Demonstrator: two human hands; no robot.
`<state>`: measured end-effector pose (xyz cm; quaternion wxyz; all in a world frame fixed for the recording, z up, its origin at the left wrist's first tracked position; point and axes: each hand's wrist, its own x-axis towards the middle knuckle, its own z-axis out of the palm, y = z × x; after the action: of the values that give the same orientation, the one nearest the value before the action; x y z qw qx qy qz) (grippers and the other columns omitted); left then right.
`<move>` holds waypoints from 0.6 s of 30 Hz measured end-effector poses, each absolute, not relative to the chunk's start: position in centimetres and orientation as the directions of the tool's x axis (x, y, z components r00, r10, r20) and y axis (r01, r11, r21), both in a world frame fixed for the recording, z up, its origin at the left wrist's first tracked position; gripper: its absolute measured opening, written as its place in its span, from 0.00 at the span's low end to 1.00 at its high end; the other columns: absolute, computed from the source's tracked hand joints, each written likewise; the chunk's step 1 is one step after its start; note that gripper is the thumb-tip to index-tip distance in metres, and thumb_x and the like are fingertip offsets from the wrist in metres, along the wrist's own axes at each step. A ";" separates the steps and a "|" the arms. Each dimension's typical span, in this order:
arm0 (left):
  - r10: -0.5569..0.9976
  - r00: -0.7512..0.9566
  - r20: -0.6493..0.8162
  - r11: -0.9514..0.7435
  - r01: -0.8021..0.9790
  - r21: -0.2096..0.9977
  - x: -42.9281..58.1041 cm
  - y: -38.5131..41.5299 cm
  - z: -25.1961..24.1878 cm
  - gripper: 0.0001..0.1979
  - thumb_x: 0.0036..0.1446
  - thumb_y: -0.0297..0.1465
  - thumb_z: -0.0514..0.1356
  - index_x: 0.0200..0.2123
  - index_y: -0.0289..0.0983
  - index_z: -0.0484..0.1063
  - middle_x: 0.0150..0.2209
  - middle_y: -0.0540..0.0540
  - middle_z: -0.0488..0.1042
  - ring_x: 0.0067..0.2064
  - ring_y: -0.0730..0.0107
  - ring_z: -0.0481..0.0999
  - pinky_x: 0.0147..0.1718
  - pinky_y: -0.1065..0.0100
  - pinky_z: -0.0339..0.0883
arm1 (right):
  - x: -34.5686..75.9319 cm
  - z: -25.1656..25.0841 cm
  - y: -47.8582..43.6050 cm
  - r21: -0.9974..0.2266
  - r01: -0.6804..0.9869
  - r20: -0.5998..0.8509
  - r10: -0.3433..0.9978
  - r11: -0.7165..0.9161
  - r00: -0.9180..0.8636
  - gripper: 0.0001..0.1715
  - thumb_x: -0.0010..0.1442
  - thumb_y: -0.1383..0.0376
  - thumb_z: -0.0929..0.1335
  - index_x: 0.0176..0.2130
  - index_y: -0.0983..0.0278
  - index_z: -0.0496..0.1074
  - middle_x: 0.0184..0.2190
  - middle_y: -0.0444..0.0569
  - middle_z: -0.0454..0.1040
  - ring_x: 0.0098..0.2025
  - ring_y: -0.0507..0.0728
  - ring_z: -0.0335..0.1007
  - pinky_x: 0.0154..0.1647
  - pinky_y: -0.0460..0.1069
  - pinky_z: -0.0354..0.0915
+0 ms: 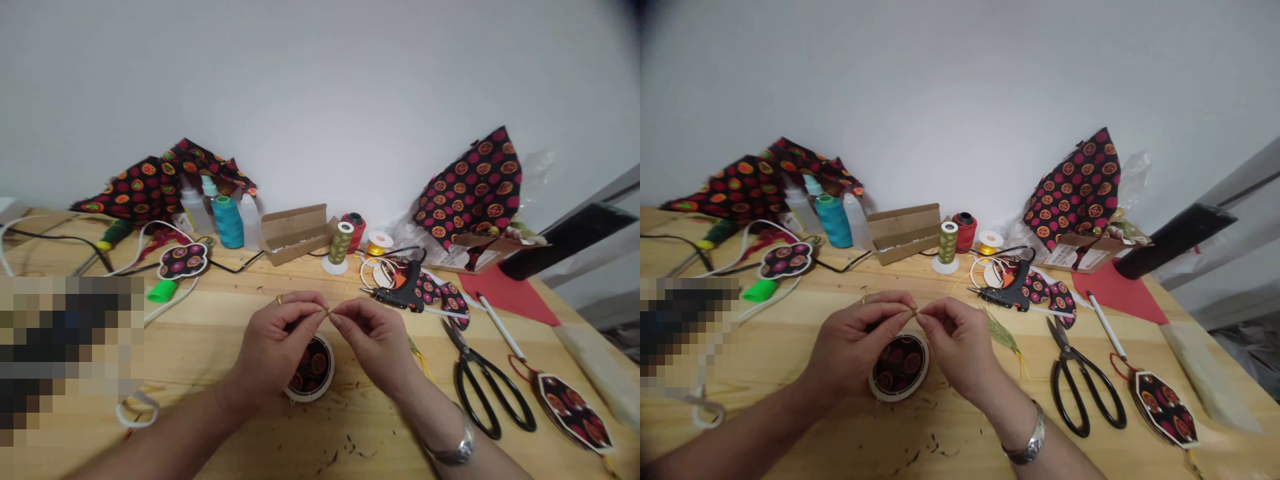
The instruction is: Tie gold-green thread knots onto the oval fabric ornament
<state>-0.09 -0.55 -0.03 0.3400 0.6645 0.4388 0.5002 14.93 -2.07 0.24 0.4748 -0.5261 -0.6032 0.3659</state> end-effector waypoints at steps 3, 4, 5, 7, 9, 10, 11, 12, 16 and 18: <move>0.926 0.124 0.357 -0.377 0.238 0.895 -0.1 -0.6 0.0 0.06 0.51 0.27 0.59 0.26 0.36 0.76 0.33 0.47 0.76 0.36 0.70 0.75 0.38 0.72 0.69 | 14.9 0.3 -2.1 -0.915 0.350 0.215 0.977 0.200 0.005 0.06 0.52 0.65 0.67 0.27 0.66 0.72 0.22 0.46 0.73 0.23 0.50 0.64 0.24 0.44 0.61; 0.928 0.118 0.353 -0.371 0.239 0.897 -0.1 -0.6 0.0 0.06 0.51 0.26 0.59 0.26 0.36 0.76 0.33 0.47 0.76 0.36 0.70 0.75 0.38 0.72 0.69 | 15.0 0.3 -2.1 -0.906 0.370 0.222 0.975 0.204 0.006 0.07 0.52 0.65 0.67 0.27 0.66 0.72 0.21 0.46 0.72 0.22 0.49 0.62 0.23 0.44 0.60; 0.928 0.119 0.354 -0.373 0.237 0.897 0.0 -0.6 0.0 0.06 0.51 0.26 0.59 0.26 0.36 0.76 0.33 0.47 0.76 0.36 0.70 0.75 0.38 0.72 0.69 | 15.0 0.3 -2.1 -0.898 0.389 0.227 0.974 0.206 0.010 0.07 0.53 0.64 0.67 0.27 0.66 0.72 0.20 0.45 0.71 0.21 0.49 0.60 0.21 0.44 0.58; 0.928 0.119 0.352 -0.371 0.237 0.898 0.0 -0.5 0.0 0.06 0.51 0.26 0.59 0.25 0.37 0.76 0.33 0.47 0.76 0.36 0.70 0.75 0.38 0.72 0.69 | 15.0 0.2 -2.1 -0.886 0.418 0.229 0.973 0.199 0.023 0.08 0.53 0.63 0.67 0.28 0.66 0.72 0.18 0.43 0.67 0.19 0.48 0.56 0.19 0.43 0.55; 0.928 0.119 0.352 -0.371 0.238 0.898 0.0 -0.5 0.1 0.06 0.50 0.26 0.60 0.25 0.37 0.76 0.32 0.47 0.76 0.36 0.70 0.75 0.38 0.72 0.69 | 15.0 0.1 -2.1 -0.881 0.434 0.225 0.974 0.189 0.033 0.08 0.52 0.63 0.67 0.28 0.66 0.72 0.16 0.41 0.64 0.19 0.48 0.53 0.18 0.43 0.53; 0.929 0.119 0.351 -0.370 0.238 0.898 0.0 -0.5 0.1 0.06 0.50 0.26 0.60 0.25 0.37 0.76 0.32 0.47 0.76 0.36 0.70 0.75 0.38 0.71 0.69 | 15.1 0.1 -2.2 -0.880 0.438 0.222 0.974 0.184 0.037 0.09 0.52 0.62 0.67 0.28 0.66 0.72 0.16 0.41 0.62 0.18 0.48 0.52 0.18 0.43 0.52; 0.929 0.118 0.350 -0.369 0.238 0.898 0.0 -0.5 0.1 0.06 0.50 0.26 0.59 0.25 0.37 0.76 0.32 0.48 0.77 0.36 0.70 0.75 0.37 0.71 0.69 | 15.1 0.2 -2.2 -0.881 0.438 0.220 0.975 0.182 0.038 0.09 0.52 0.62 0.67 0.28 0.66 0.73 0.15 0.41 0.62 0.18 0.48 0.51 0.18 0.43 0.52; 0.930 0.117 0.347 -0.366 0.240 0.899 0.0 -0.5 0.1 0.06 0.50 0.26 0.59 0.25 0.37 0.76 0.32 0.47 0.77 0.36 0.69 0.75 0.37 0.71 0.69 | 15.0 0.2 -2.2 -0.882 0.434 0.220 0.975 0.183 0.036 0.09 0.52 0.63 0.67 0.28 0.66 0.73 0.15 0.41 0.61 0.18 0.47 0.51 0.18 0.43 0.51; 0.932 0.111 0.346 -0.363 0.247 0.898 0.0 -0.6 -0.1 0.06 0.51 0.27 0.59 0.26 0.38 0.76 0.33 0.48 0.77 0.36 0.69 0.76 0.38 0.70 0.70 | 15.0 0.3 -2.3 -0.889 0.412 0.222 0.975 0.197 0.013 0.09 0.53 0.63 0.66 0.29 0.66 0.74 0.16 0.41 0.64 0.18 0.47 0.51 0.17 0.43 0.52; 0.929 0.113 0.352 -0.369 0.248 0.896 0.0 -0.6 -0.2 0.06 0.51 0.27 0.59 0.26 0.38 0.76 0.33 0.48 0.77 0.36 0.69 0.76 0.38 0.70 0.70 | 15.0 0.3 -2.4 -0.889 0.408 0.230 0.973 0.208 0.004 0.08 0.53 0.64 0.66 0.29 0.65 0.74 0.17 0.42 0.68 0.18 0.47 0.54 0.18 0.43 0.54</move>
<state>0.00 -0.63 -0.16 0.3434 0.6622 0.4443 0.4962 14.96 -2.41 0.29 0.4518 -0.5457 -0.6325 0.3130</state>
